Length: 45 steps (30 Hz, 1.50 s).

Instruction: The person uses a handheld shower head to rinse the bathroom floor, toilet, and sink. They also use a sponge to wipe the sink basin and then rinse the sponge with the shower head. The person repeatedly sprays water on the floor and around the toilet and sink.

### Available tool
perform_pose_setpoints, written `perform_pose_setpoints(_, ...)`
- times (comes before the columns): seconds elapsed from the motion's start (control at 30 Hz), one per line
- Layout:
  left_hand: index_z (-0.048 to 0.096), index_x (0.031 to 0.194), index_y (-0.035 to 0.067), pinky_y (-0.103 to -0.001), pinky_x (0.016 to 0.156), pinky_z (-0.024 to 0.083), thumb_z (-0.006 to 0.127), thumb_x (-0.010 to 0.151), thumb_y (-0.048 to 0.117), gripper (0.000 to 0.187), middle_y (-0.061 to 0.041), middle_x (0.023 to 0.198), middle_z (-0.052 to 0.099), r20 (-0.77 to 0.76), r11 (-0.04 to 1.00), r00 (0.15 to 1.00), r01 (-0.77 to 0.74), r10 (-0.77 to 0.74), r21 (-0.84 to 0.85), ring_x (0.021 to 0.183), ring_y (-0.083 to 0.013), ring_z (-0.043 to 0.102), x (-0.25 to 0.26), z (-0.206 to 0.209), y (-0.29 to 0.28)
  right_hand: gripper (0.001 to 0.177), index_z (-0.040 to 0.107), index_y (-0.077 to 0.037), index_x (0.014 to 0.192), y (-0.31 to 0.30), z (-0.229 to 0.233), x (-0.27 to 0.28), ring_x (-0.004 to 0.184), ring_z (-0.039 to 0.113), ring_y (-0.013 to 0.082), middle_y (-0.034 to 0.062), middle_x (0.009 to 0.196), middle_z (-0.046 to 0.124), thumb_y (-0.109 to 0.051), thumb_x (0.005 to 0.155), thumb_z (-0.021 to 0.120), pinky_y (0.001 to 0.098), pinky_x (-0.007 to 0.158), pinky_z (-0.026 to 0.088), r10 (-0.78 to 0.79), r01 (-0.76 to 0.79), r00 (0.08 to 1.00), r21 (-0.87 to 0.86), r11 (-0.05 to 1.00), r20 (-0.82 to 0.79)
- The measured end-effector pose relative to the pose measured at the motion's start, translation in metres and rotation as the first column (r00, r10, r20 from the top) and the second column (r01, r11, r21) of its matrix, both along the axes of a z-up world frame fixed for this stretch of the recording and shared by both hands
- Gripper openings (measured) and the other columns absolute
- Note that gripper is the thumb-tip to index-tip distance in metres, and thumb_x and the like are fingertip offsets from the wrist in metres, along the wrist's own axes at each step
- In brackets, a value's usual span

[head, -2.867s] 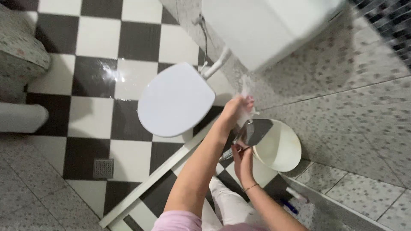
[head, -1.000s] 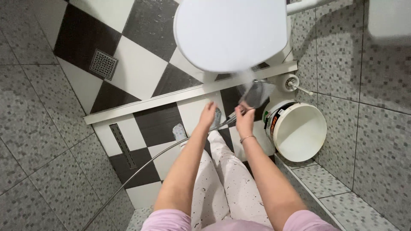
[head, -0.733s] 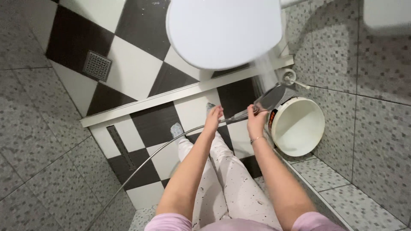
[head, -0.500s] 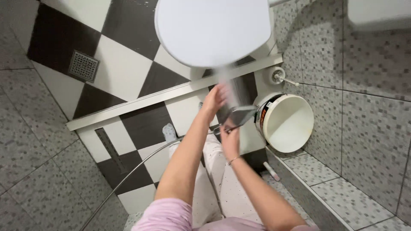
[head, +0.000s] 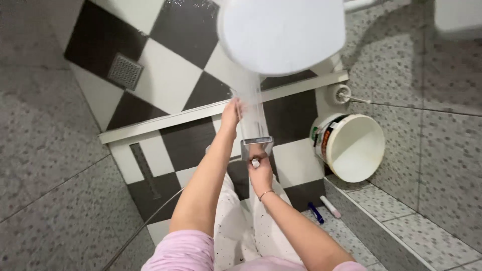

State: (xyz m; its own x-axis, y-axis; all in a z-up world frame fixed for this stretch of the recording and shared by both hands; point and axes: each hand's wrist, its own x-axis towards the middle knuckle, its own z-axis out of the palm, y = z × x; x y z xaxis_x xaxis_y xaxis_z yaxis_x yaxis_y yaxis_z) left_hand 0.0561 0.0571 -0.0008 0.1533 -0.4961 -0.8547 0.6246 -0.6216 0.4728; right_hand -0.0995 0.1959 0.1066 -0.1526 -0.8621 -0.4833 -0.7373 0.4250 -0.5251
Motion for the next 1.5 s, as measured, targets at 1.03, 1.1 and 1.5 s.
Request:
perform_pose_setpoints(1.03,0.044,0.151,0.012,-0.052,0.104,0.052,0.053,0.099,0.024,0.054,-0.015,0.135,0.067,0.471,0.697,0.56,0.693,-0.682,0.185,0.122,-0.0339,0.066,0.03,0.047,0.185,0.04,0.062,-0.014,0.11,-0.013,-0.094,0.006,0.103,0.066,0.0226,0.0044,0.108,0.065,-0.024,0.083,0.089,0.0441,0.089,0.061,-0.649,0.636,0.69,0.16,0.755,0.321)
perform_pose_setpoints(1.1,0.044,0.151,0.012,-0.051,0.103,0.052,0.055,0.098,0.025,0.055,-0.014,0.135,0.067,0.485,0.691,0.543,0.696,-0.685,0.196,0.12,-0.033,0.067,0.03,0.049,0.182,0.022,0.071,-0.012,0.099,-0.023,-0.075,0.002,0.094,0.069,0.0186,0.009,0.093,0.073,-0.017,0.085,0.087,0.0364,0.084,0.057,-0.289,0.33,0.93,-0.172,0.928,0.226)
perform_pose_setpoints(1.5,0.052,0.134,0.01,-0.057,0.112,0.039,0.06,0.097,0.045,0.051,-0.015,0.121,0.07,0.817,0.307,0.058,0.94,-0.574,0.149,0.121,-0.0342,0.065,-0.034,0.13,0.077,0.035,0.08,-0.011,0.096,-0.091,0.087,0.003,0.1,0.073,0.0311,0.0166,0.096,0.077,-0.041,0.078,0.087,0.0436,0.085,0.058,-0.399,0.413,0.909,-0.14,0.9,0.12)
